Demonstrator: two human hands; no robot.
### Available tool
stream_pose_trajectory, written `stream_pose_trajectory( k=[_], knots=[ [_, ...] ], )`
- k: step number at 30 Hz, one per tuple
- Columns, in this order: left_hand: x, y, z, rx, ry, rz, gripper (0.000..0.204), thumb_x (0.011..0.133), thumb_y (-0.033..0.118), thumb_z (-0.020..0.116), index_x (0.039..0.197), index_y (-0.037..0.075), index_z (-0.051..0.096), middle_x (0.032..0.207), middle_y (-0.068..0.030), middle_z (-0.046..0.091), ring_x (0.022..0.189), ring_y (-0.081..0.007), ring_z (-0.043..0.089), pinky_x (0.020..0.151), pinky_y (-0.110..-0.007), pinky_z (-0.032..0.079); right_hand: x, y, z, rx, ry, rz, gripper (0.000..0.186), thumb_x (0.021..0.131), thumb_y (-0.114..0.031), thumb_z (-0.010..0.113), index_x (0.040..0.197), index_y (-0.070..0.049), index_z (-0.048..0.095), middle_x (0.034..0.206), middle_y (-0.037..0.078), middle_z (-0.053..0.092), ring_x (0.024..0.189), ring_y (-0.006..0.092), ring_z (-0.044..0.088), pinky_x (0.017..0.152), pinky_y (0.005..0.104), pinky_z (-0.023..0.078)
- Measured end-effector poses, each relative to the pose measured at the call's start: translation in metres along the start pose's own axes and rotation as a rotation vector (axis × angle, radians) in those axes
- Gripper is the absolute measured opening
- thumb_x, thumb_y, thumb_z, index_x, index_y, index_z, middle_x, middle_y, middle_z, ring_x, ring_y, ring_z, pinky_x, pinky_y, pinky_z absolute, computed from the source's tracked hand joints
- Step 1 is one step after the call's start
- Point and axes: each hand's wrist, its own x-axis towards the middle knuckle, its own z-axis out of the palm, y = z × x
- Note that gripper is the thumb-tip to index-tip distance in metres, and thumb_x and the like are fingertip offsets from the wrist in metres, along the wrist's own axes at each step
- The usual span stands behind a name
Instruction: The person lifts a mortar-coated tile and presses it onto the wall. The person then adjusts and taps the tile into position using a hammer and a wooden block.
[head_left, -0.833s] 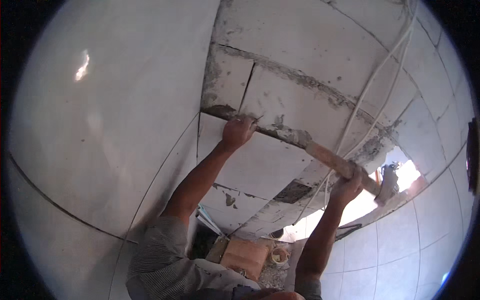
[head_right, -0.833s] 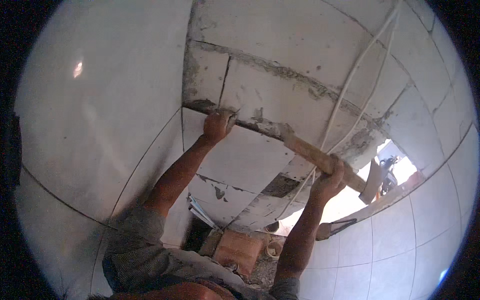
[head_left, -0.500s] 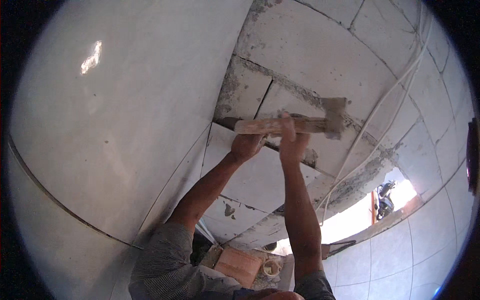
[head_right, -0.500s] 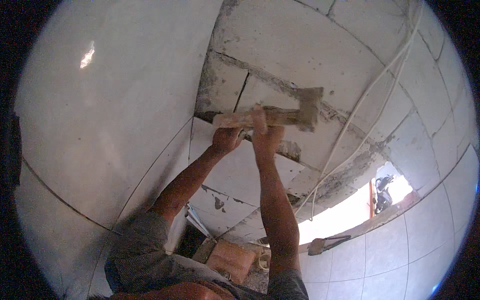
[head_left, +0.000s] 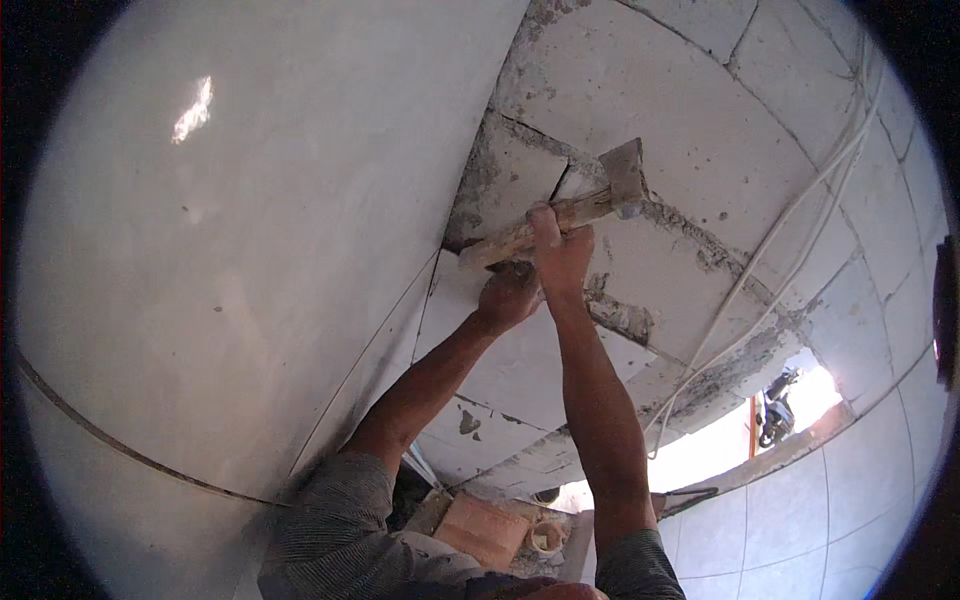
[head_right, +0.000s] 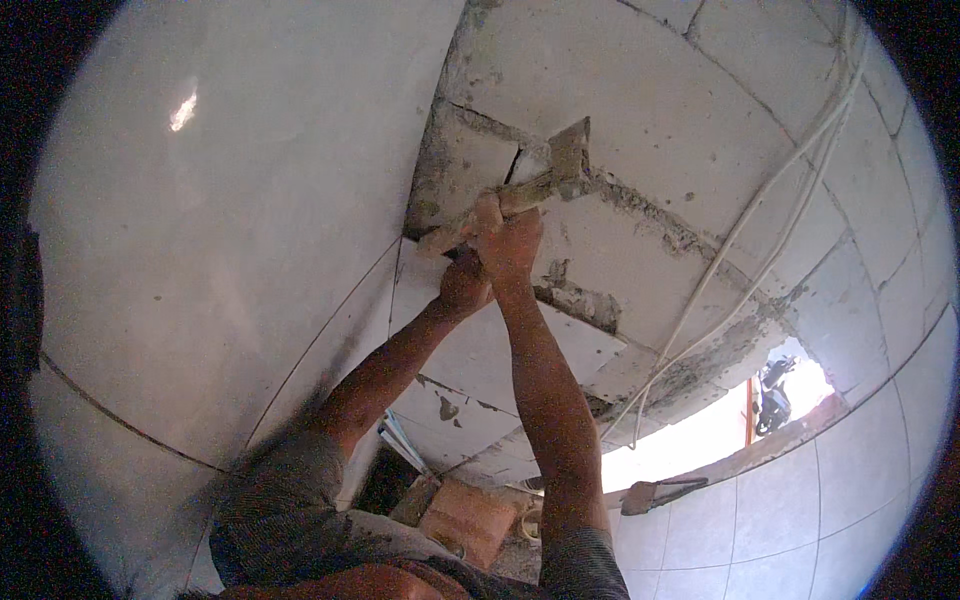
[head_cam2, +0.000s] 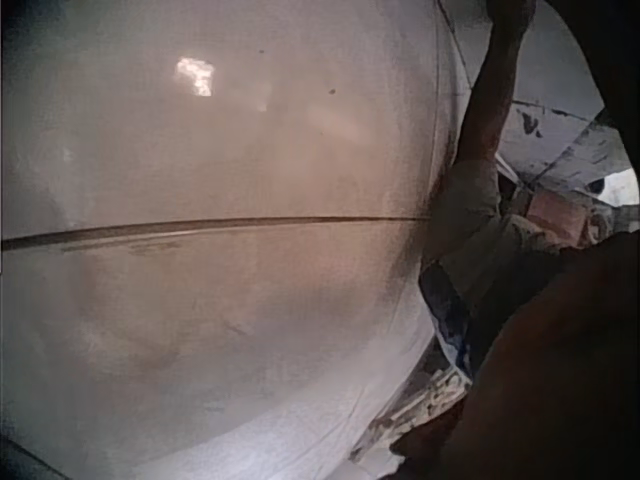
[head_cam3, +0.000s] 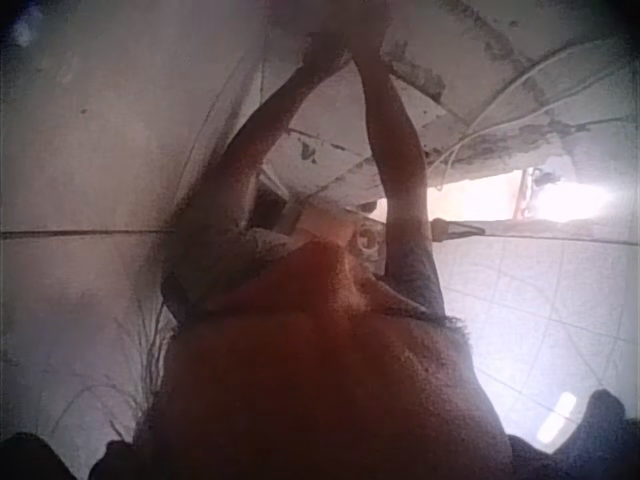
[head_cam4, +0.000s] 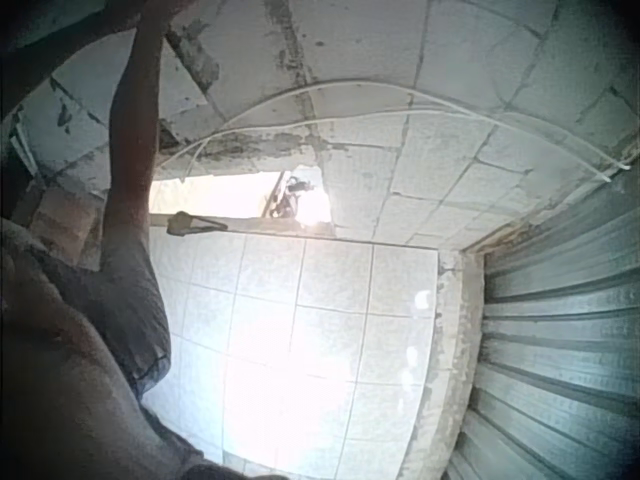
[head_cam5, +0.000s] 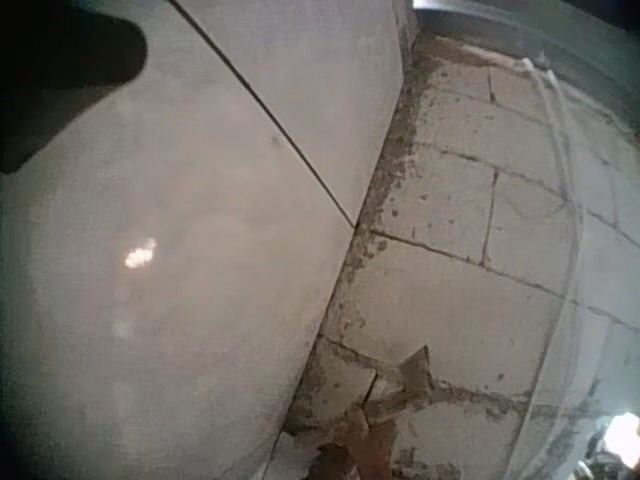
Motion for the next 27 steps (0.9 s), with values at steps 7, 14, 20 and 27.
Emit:
stream_pose_trajectory(
  k=[7,14,20,27],
  knots=[
    [0.0,0.004,0.001,-0.03,0.011,0.023,0.034,0.069,0.019,0.062,0.098,0.005,0.05,0.072,-0.0135,0.056,0.064,-0.03,0.057,0.056,-0.041,0.046,0.001,-0.01,-0.004,0.151,0.029,0.108,0.022,0.077,-0.021,0.059,0.08,0.001,0.057,0.072,0.01,0.059,0.064,0.0195,0.055,0.06,0.0331,0.044],
    [-0.003,0.003,-0.001,-0.119,-0.1,-0.183,0.026,0.072,0.017,0.059,0.094,0.004,0.053,0.072,-0.0145,0.057,0.06,-0.031,0.056,0.058,-0.042,0.046,-0.009,-0.01,0.005,0.187,-0.043,0.223,0.019,0.076,-0.019,0.058,0.082,-0.001,0.056,0.074,0.014,0.058,0.07,0.0277,0.057,0.06,0.0389,0.044],
    [0.01,0.014,-0.016,-0.123,-0.027,-0.066,0.028,0.07,0.016,0.059,0.092,0.0,0.052,0.071,-0.0163,0.056,0.059,-0.0337,0.056,0.058,-0.042,0.046,-0.013,0.012,0.01,-0.03,0.026,0.011,0.02,0.079,-0.019,0.057,0.079,0.001,0.058,0.067,0.007,0.059,0.061,0.0146,0.055,0.057,0.0295,0.043],
    [-0.004,-0.006,0.0,-0.032,-0.06,-0.049,0.029,0.07,0.017,0.06,0.092,0.001,0.052,0.072,-0.0181,0.056,0.063,-0.0339,0.056,0.057,-0.043,0.045,-0.005,-0.025,-0.002,0.207,-0.035,0.234,0.019,0.08,-0.018,0.056,0.08,0.002,0.057,0.072,0.008,0.058,0.065,0.0156,0.054,0.061,0.0314,0.043]
  ],
)
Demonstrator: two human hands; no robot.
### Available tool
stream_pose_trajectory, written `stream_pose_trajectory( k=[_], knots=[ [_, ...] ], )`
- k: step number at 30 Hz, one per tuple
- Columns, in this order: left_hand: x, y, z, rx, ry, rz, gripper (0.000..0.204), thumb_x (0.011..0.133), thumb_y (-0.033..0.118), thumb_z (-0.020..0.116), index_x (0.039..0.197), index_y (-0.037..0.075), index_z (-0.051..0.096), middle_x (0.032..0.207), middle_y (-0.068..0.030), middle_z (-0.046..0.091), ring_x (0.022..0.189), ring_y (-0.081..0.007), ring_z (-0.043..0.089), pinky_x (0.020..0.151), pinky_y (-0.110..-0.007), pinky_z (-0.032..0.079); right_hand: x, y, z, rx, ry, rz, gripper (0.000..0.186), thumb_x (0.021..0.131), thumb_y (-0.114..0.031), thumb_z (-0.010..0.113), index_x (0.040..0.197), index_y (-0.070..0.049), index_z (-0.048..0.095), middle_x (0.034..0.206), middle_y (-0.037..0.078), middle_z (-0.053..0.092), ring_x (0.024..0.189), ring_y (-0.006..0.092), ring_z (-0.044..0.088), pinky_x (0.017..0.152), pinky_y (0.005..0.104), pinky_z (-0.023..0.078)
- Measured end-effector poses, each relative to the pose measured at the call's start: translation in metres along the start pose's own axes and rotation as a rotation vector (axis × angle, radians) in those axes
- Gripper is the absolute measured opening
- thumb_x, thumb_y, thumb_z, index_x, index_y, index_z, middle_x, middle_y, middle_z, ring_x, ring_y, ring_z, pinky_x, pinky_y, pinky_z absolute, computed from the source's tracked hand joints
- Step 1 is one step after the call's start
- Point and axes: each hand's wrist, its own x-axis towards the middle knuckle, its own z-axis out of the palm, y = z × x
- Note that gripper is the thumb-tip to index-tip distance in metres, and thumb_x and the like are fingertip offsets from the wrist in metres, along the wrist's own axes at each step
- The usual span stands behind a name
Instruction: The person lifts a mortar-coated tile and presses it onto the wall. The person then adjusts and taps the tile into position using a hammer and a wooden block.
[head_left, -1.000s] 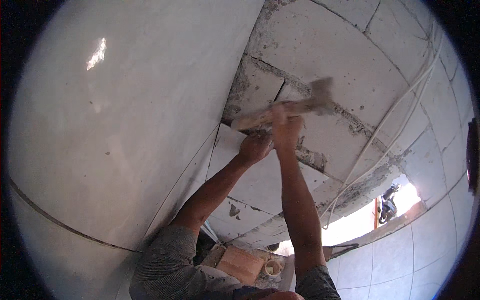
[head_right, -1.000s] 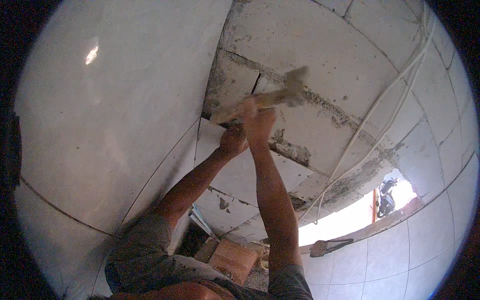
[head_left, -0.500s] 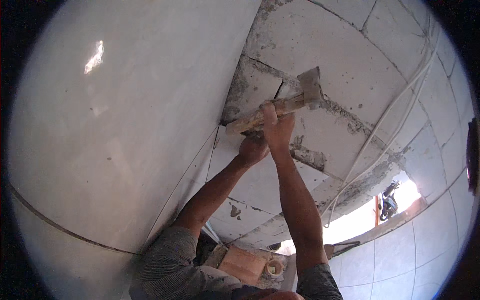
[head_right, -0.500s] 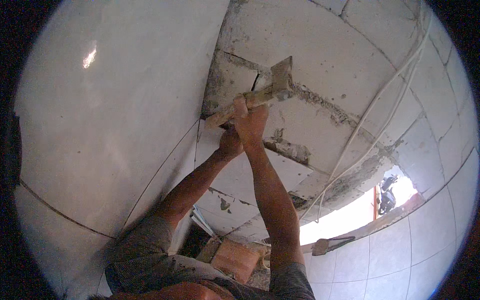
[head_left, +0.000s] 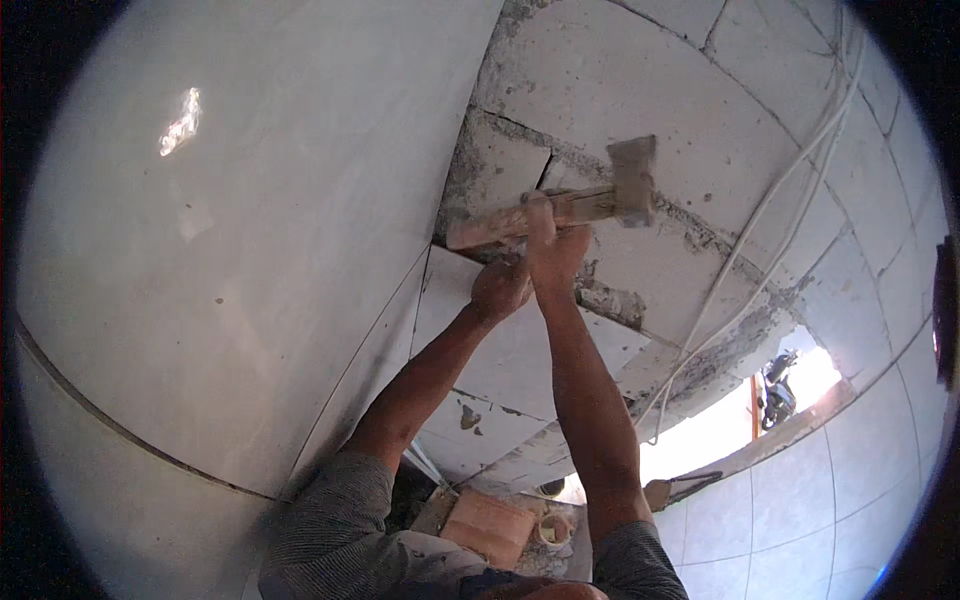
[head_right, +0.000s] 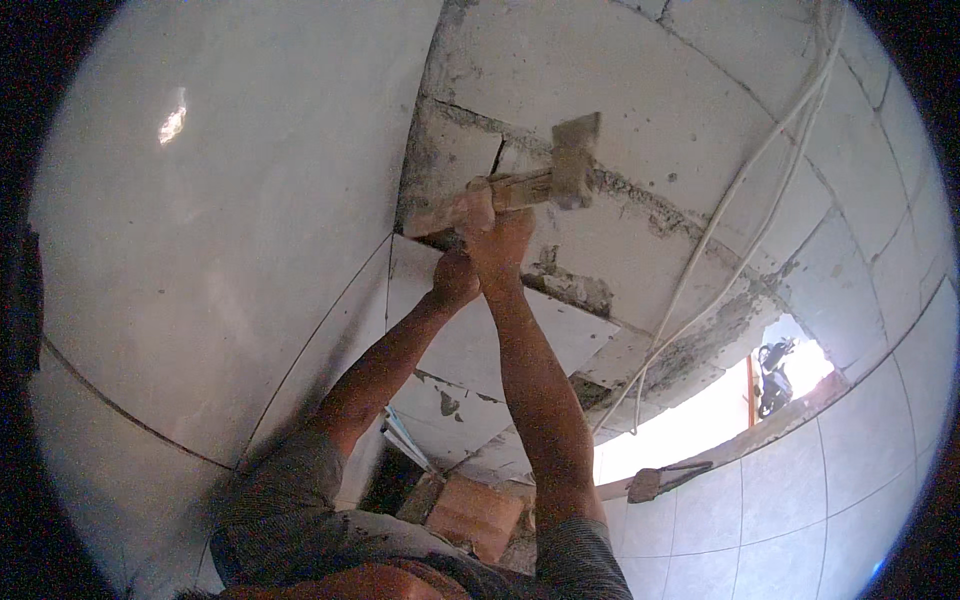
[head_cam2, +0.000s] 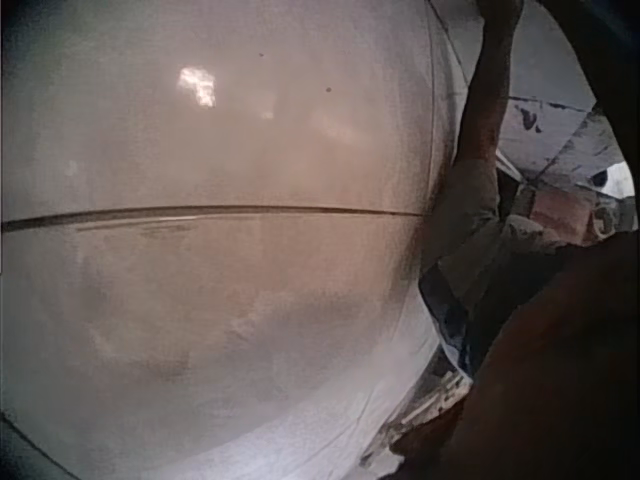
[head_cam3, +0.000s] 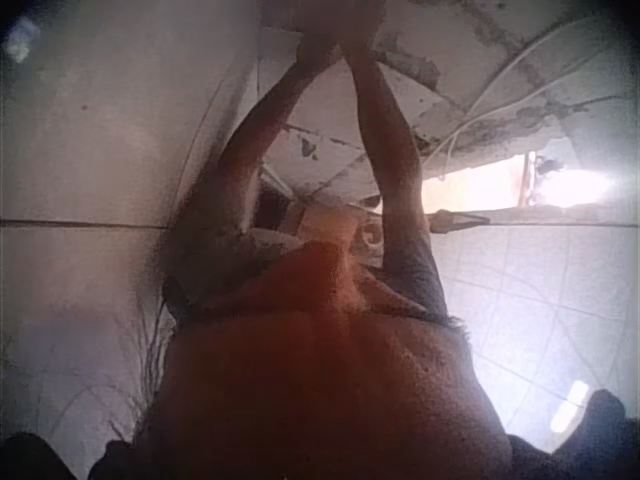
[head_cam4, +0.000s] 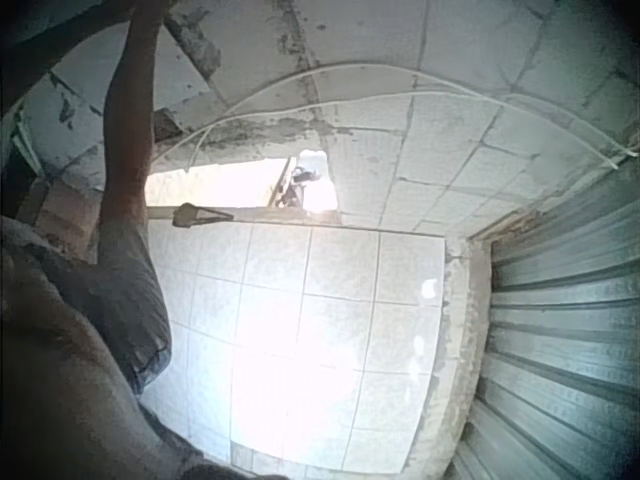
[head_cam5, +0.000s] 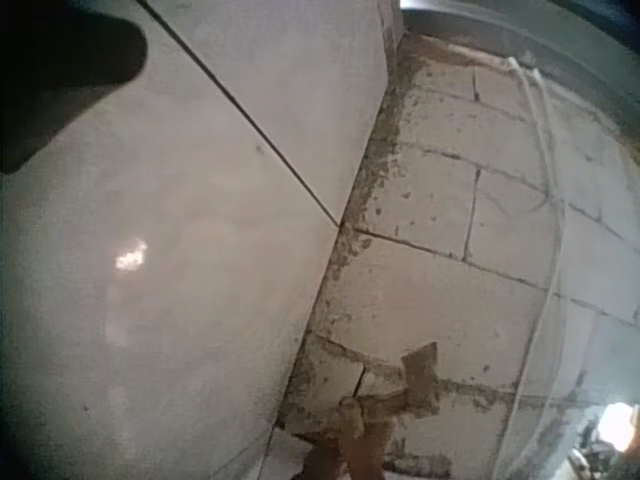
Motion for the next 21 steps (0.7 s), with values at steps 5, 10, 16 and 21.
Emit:
stream_pose_trajectory(
  k=[5,10,16,21],
  knots=[
    [0.009,0.009,-0.004,-0.003,0.145,0.117,0.034,0.071,0.018,0.06,0.1,0.002,0.051,0.076,-0.0169,0.059,0.068,-0.033,0.058,0.061,-0.042,0.047,-0.001,0.02,-0.001,-0.109,-0.005,-0.246,0.016,0.079,-0.014,0.057,0.078,0.002,0.057,0.073,0.006,0.058,0.07,0.0131,0.053,0.062,0.0301,0.042],
    [0.009,0.024,-0.011,0.018,-0.082,-0.032,0.036,0.073,0.026,0.06,0.101,0.005,0.051,0.077,-0.0152,0.06,0.069,-0.0323,0.059,0.062,-0.041,0.048,-0.021,0.024,-0.024,0.034,0.126,-0.091,0.016,0.078,-0.015,0.057,0.08,0.001,0.057,0.077,0.007,0.058,0.071,0.0147,0.054,0.064,0.0306,0.043],
    [-0.004,0.001,0.008,0.02,0.037,0.041,0.03,0.074,0.03,0.06,0.092,0.007,0.053,0.069,-0.0155,0.057,0.063,-0.0304,0.057,0.056,-0.042,0.046,-0.107,-0.025,-0.121,0.38,0.266,0.193,0.026,0.073,-0.012,0.062,0.094,0.001,0.053,0.084,0.007,0.055,0.076,0.0166,0.054,0.069,0.0313,0.046],
    [0.001,0.0,0.004,0.2,0.061,0.031,0.025,0.072,0.026,0.062,0.086,0.007,0.052,0.064,-0.0126,0.055,0.054,-0.03,0.054,0.049,-0.041,0.044,-0.237,-0.024,-0.19,0.263,0.241,0.424,0.03,0.07,-0.011,0.062,0.096,0.0,0.051,0.085,0.007,0.055,0.078,0.0173,0.053,0.07,0.0321,0.046]
  ],
)
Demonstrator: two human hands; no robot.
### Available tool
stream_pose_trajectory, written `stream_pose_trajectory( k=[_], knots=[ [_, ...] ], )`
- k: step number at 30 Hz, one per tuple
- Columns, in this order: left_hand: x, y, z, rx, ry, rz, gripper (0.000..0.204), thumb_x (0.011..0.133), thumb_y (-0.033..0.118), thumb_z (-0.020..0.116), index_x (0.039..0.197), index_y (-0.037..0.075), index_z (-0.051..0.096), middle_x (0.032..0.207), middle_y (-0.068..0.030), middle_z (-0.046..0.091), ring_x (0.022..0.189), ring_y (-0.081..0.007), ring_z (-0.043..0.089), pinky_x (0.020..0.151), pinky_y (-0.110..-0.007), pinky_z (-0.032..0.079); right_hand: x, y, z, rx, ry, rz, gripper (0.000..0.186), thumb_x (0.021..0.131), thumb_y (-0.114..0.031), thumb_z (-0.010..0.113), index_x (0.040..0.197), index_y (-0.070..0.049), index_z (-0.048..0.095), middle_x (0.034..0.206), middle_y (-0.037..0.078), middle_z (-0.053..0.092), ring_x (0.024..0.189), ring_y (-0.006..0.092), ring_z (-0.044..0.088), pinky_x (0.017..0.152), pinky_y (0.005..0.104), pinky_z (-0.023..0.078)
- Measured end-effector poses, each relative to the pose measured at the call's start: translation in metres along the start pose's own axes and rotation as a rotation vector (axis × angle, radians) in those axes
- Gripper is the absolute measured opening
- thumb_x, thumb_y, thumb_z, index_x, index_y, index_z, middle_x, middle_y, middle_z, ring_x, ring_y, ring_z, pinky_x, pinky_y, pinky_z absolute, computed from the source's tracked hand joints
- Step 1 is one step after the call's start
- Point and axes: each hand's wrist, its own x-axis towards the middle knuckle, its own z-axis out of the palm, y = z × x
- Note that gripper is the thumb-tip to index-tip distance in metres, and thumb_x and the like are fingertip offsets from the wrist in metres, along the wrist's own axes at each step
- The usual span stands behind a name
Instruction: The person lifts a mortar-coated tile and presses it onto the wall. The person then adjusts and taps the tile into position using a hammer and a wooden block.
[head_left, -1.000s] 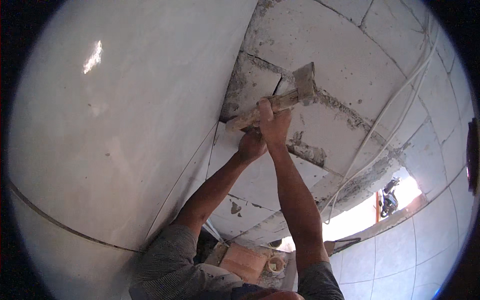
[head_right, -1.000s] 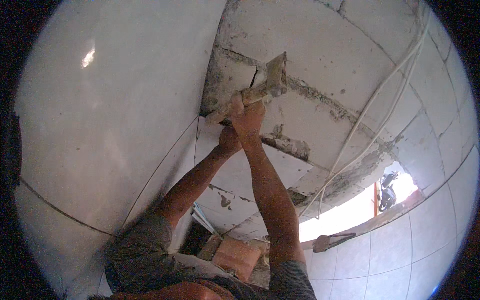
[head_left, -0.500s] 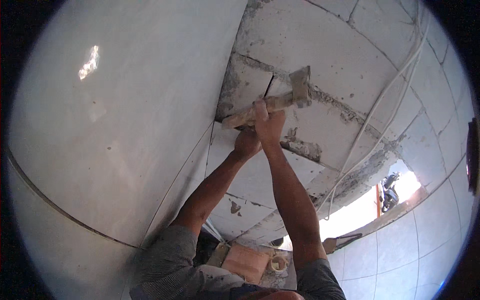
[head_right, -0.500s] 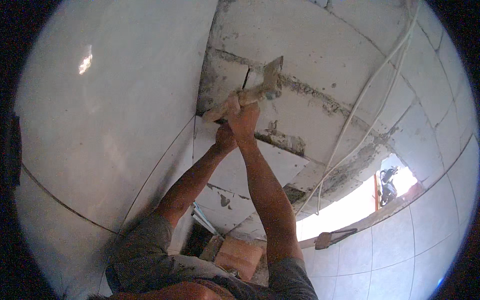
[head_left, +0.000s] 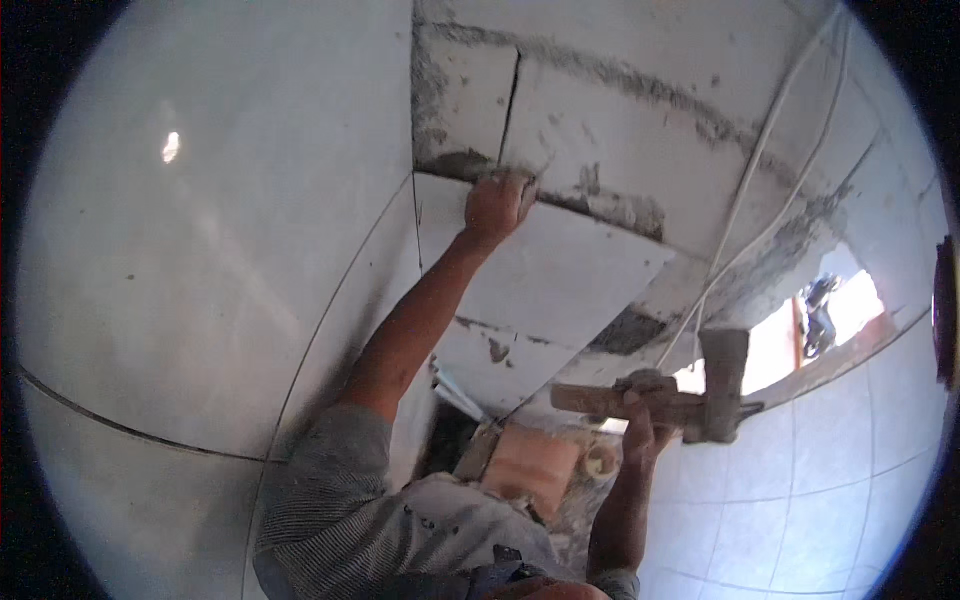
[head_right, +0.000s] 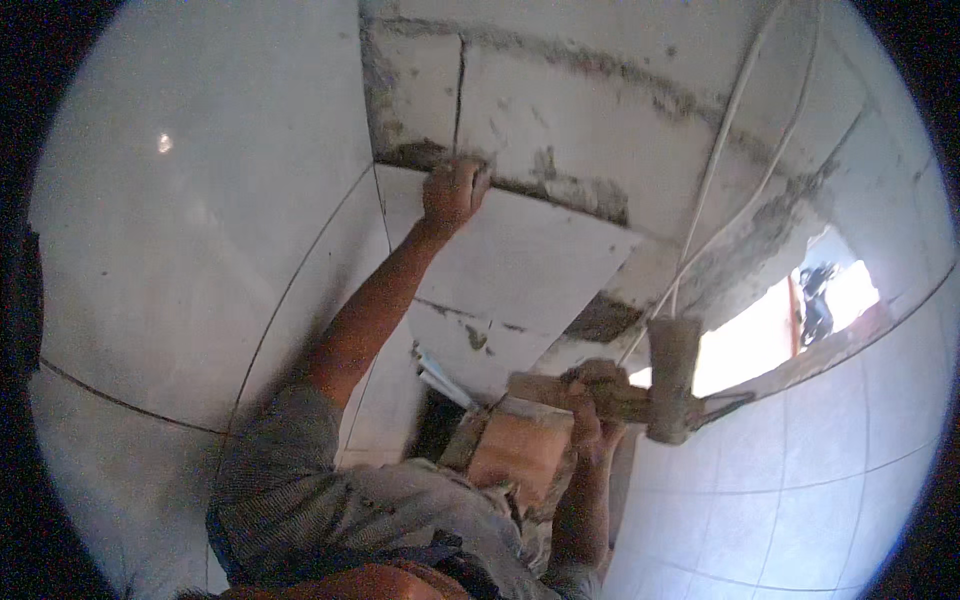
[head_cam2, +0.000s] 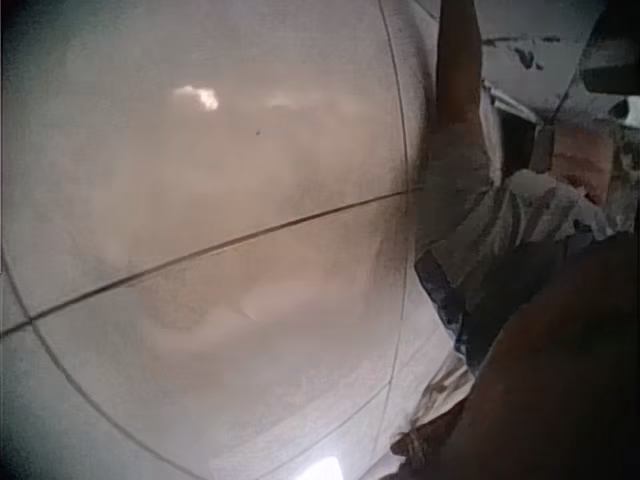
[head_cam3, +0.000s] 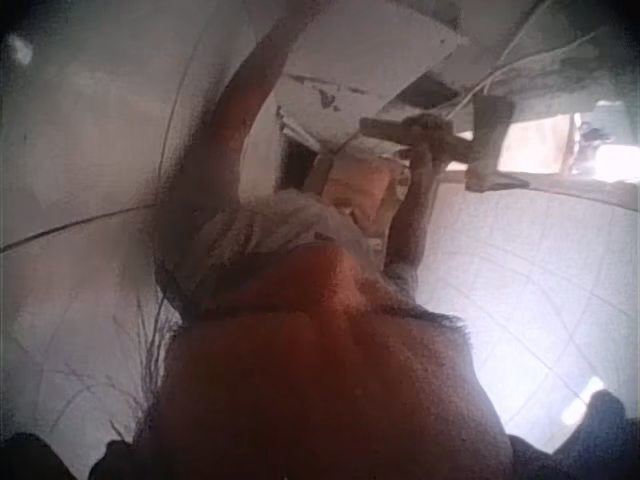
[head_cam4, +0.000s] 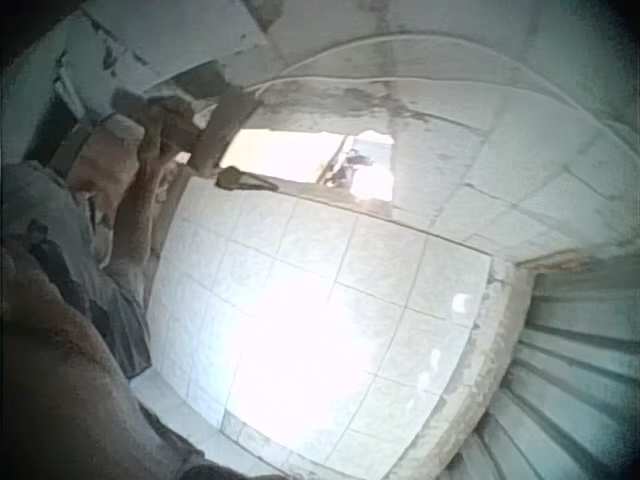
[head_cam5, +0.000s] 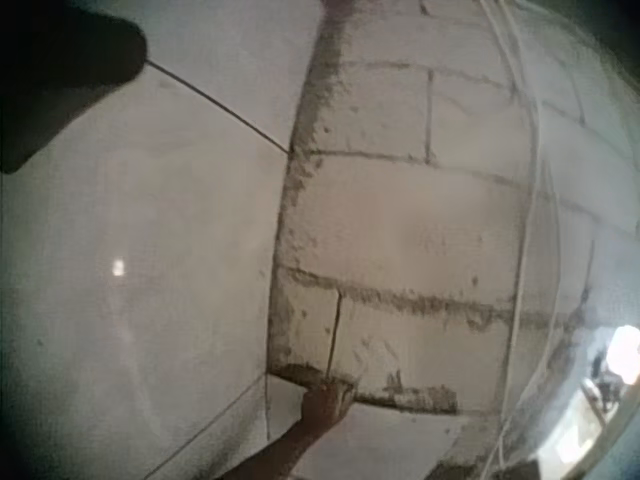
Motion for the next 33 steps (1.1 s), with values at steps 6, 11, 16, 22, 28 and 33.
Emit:
stream_pose_trajectory(
  k=[6,11,16,22,28,33],
  knots=[
    [0.003,0.009,0.007,0.05,0.127,0.069,0.024,0.077,0.026,0.058,0.078,0.003,0.055,0.058,-0.0133,0.054,0.051,-0.0297,0.055,0.046,-0.039,0.043,-0.117,0.082,-0.081,-0.263,0.035,0.309,0.026,0.074,-0.013,0.06,0.095,-0.001,0.051,0.082,0.006,0.053,0.076,0.015,0.051,0.067,0.0287,0.043],
    [0.001,0.005,0.009,0.054,0.106,0.057,0.024,0.079,0.026,0.056,0.078,0.002,0.056,0.057,-0.0131,0.054,0.05,-0.0298,0.054,0.045,-0.039,0.043,-0.146,0.095,-0.098,-0.635,-0.032,0.434,0.023,0.075,-0.013,0.059,0.094,-0.002,0.049,0.08,0.003,0.051,0.076,0.0115,0.049,0.064,0.0268,0.04],
    [0.005,0.007,0.009,0.068,0.143,0.071,0.023,0.081,0.025,0.054,0.079,0.002,0.055,0.057,-0.0134,0.053,0.049,-0.0306,0.053,0.043,-0.038,0.041,-0.149,0.138,-0.101,-0.059,0.159,0.379,0.03,0.075,-0.016,0.062,0.098,-0.005,0.046,0.08,0.002,0.048,0.07,0.0124,0.046,0.061,0.0263,0.039],
    [-0.001,0.007,0.007,0.06,0.135,0.085,0.022,0.075,0.023,0.062,0.081,0.005,0.052,0.058,-0.0117,0.054,0.051,-0.0291,0.053,0.048,-0.038,0.042,-0.006,0.049,-0.027,0.427,-0.026,-0.253,0.049,0.078,-0.039,0.058,0.109,-0.006,0.037,0.089,0.006,0.045,0.073,0.0166,0.041,0.065,0.0281,0.037],
    [-0.015,-0.013,0.013,0.063,0.056,0.087,0.026,0.072,0.023,0.062,0.088,0.004,0.053,0.068,-0.0133,0.057,0.063,-0.0309,0.057,0.055,-0.04,0.046,0.104,-0.03,0.066,0.297,-0.337,-0.347,0.043,0.086,-0.033,0.045,0.117,-0.003,0.041,0.113,0.012,0.044,0.108,0.0208,0.04,0.088,0.0358,0.034],
    [0.003,0.009,0.009,0.003,-0.071,0.025,0.038,0.072,0.021,0.061,0.105,0.005,0.049,0.073,-0.0118,0.059,0.062,-0.0308,0.058,0.054,-0.04,0.047,0.166,-0.029,0.157,-0.4,-0.289,-0.514,0.023,0.084,-0.018,0.053,0.095,0.002,0.053,0.092,0.009,0.056,0.084,0.0151,0.052,0.074,0.0279,0.042]
  ],
)
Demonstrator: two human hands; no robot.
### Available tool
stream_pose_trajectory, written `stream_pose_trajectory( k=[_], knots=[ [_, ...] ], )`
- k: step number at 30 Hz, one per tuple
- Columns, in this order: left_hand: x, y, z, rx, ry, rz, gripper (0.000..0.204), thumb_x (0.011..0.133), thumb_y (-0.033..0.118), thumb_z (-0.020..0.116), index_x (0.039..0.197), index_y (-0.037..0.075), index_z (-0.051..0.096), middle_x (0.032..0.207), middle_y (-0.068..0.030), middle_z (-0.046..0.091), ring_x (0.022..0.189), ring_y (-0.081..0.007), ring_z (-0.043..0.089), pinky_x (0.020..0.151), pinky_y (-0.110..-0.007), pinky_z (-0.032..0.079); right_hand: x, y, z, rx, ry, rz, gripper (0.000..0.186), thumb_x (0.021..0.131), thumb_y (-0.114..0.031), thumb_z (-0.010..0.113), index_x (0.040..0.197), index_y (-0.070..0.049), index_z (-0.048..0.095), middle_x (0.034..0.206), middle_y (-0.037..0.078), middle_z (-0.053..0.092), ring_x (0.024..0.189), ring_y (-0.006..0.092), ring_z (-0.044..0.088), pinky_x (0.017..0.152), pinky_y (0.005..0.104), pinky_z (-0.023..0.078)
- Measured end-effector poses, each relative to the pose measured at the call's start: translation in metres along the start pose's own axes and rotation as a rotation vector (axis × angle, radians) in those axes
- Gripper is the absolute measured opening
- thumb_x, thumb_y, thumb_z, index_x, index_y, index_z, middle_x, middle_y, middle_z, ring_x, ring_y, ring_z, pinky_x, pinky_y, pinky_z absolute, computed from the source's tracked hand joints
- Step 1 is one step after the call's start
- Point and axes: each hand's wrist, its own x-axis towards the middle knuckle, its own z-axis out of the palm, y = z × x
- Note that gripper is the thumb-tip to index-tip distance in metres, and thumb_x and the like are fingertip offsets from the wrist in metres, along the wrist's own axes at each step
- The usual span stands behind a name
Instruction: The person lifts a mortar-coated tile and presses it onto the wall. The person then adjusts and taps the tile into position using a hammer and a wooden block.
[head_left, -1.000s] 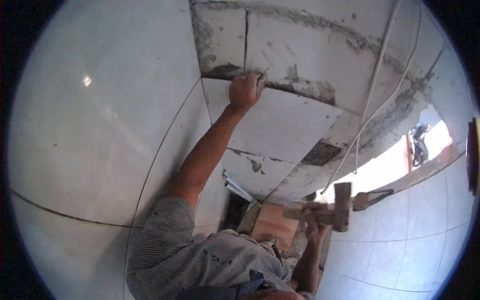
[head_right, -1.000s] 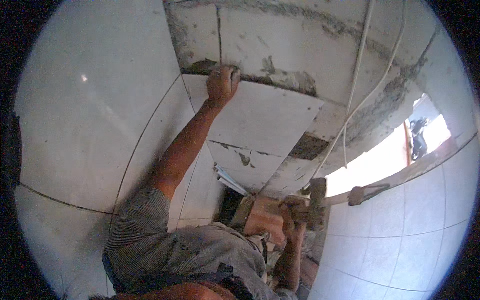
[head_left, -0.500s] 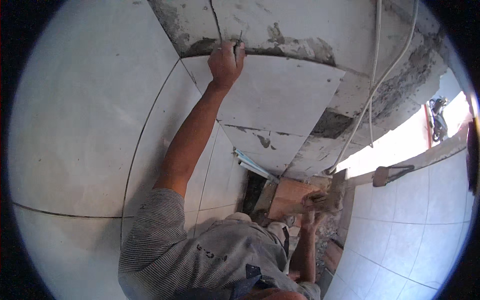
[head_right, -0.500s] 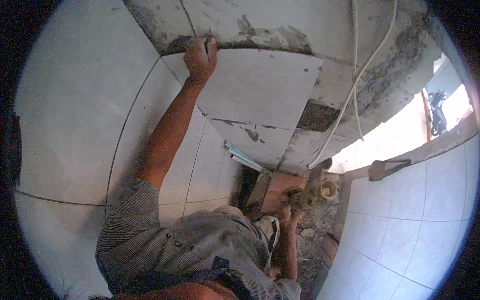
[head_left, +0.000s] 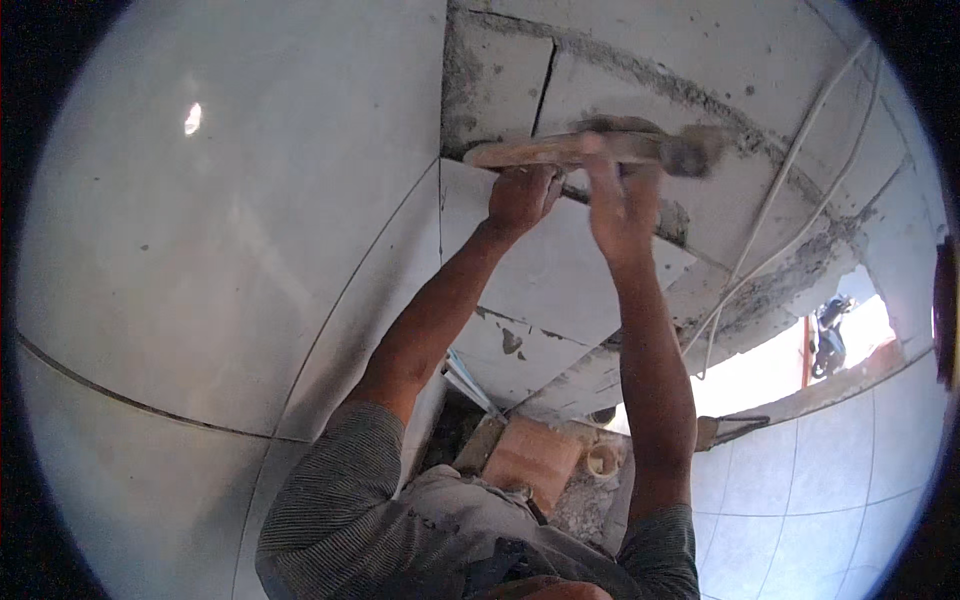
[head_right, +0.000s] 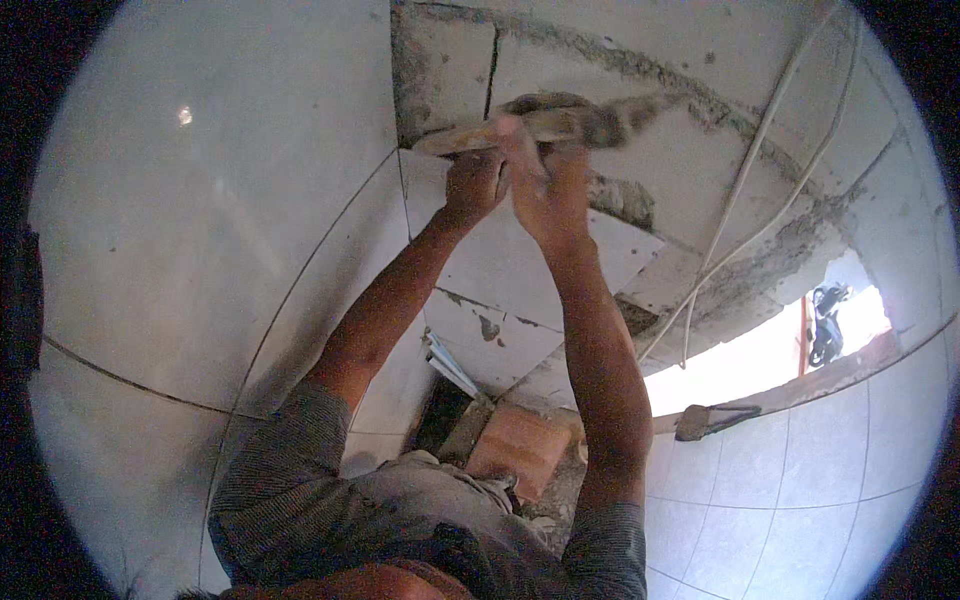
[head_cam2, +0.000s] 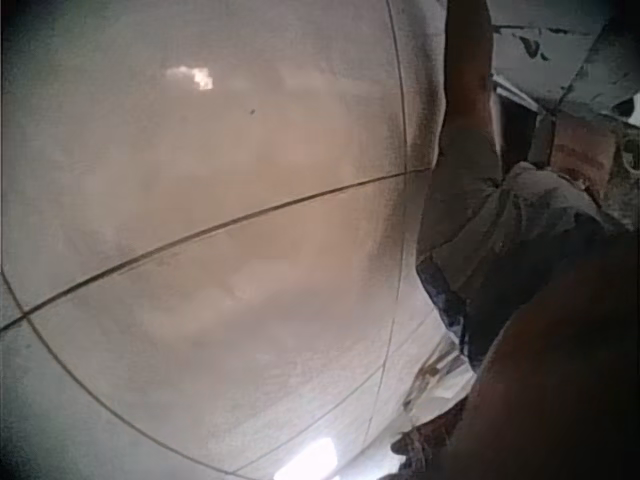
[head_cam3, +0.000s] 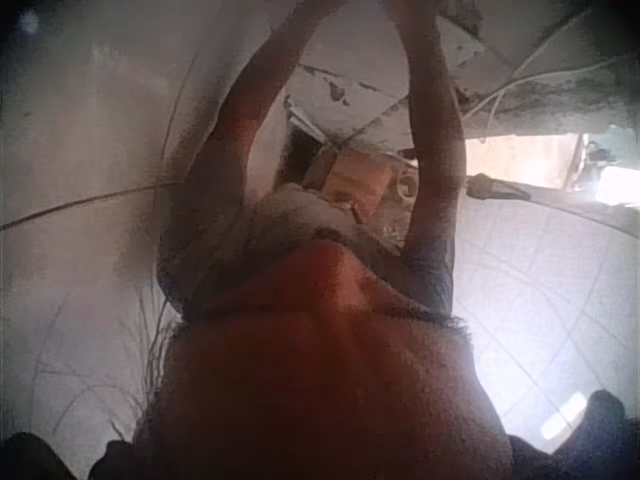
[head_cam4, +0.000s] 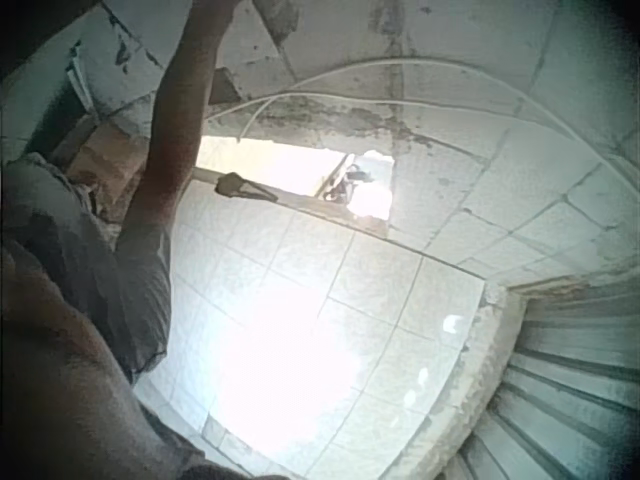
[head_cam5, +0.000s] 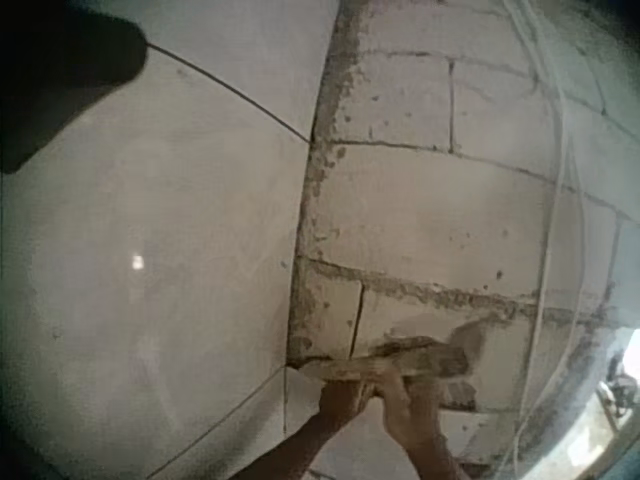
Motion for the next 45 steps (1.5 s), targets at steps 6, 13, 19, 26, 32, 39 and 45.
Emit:
stream_pose_trajectory(
  k=[6,13,19,26,32,39,45],
  knots=[
    [0.003,0.001,-0.018,-0.139,0.054,-0.02,0.028,0.072,0.021,0.062,0.092,0.005,0.05,0.069,-0.0143,0.057,0.059,-0.0293,0.057,0.052,-0.04,0.046,0.026,-0.003,0.047,0.294,0.024,-0.009,0.016,0.082,-0.014,0.055,0.086,0.002,0.053,0.079,0.006,0.058,0.072,0.0143,0.051,0.066,0.0286,0.042],
    [-0.003,-0.003,-0.018,-0.094,-0.009,-0.004,0.036,0.072,0.026,0.063,0.096,0.003,0.049,0.077,-0.0155,0.059,0.067,-0.03,0.059,0.064,-0.041,0.046,0.029,0.014,0.055,0.097,0.046,-0.139,0.017,0.083,-0.015,0.051,0.088,0.001,0.054,0.082,0.01,0.056,0.074,0.0211,0.052,0.068,0.0333,0.042],
    [-0.001,-0.004,-0.019,-0.169,0.037,-0.039,0.039,0.073,0.023,0.061,0.102,0.001,0.047,0.083,-0.0195,0.057,0.071,-0.0326,0.058,0.068,-0.043,0.046,0.023,0.023,0.063,0.16,-0.04,-0.14,0.017,0.083,-0.014,0.049,0.091,0.0,0.055,0.085,0.014,0.056,0.077,0.0277,0.053,0.069,0.0373,0.042],
    [0.013,0.02,-0.014,-0.219,-0.254,-0.142,0.039,0.073,0.02,0.06,0.104,0.0,0.048,0.087,-0.0187,0.057,0.077,-0.0333,0.057,0.066,-0.044,0.046,0.012,0.04,0.03,0.012,0.07,-0.211,0.013,0.083,-0.012,0.053,0.085,0.0,0.055,0.084,0.008,0.058,0.076,0.0149,0.052,0.069,0.028,0.042],
    [-0.01,-0.003,-0.011,-0.009,0.071,0.105,0.026,0.074,0.025,0.06,0.092,0.007,0.053,0.07,-0.0146,0.057,0.066,-0.0329,0.057,0.054,-0.042,0.045,-0.077,-0.005,-0.06,0.486,0.266,0.289,0.032,0.076,-0.015,0.059,0.1,0.003,0.048,0.091,0.013,0.057,0.083,0.0197,0.054,0.074,0.0345,0.045],
    [-0.003,-0.011,0.003,0.01,0.137,-0.002,0.021,0.076,0.028,0.059,0.077,0.008,0.052,0.062,-0.013,0.054,0.055,-0.031,0.054,0.047,-0.039,0.043,-0.26,-0.019,-0.176,0.289,0.263,0.614,0.042,0.072,-0.022,0.066,0.103,-0.001,0.047,0.102,0.011,0.053,0.09,0.019,0.052,0.078,0.0308,0.045],
    [0.003,0.0,-0.015,-0.065,0.185,0.073,0.018,0.078,0.024,0.059,0.077,0.006,0.054,0.062,-0.0128,0.054,0.055,-0.0304,0.055,0.048,-0.038,0.043,-0.428,-0.022,-0.209,-0.15,0.25,0.984,0.034,0.074,-0.017,0.05,0.104,-0.001,0.047,0.089,0.007,0.05,0.075,0.0159,0.049,0.067,0.0289,0.043]
  ],
)
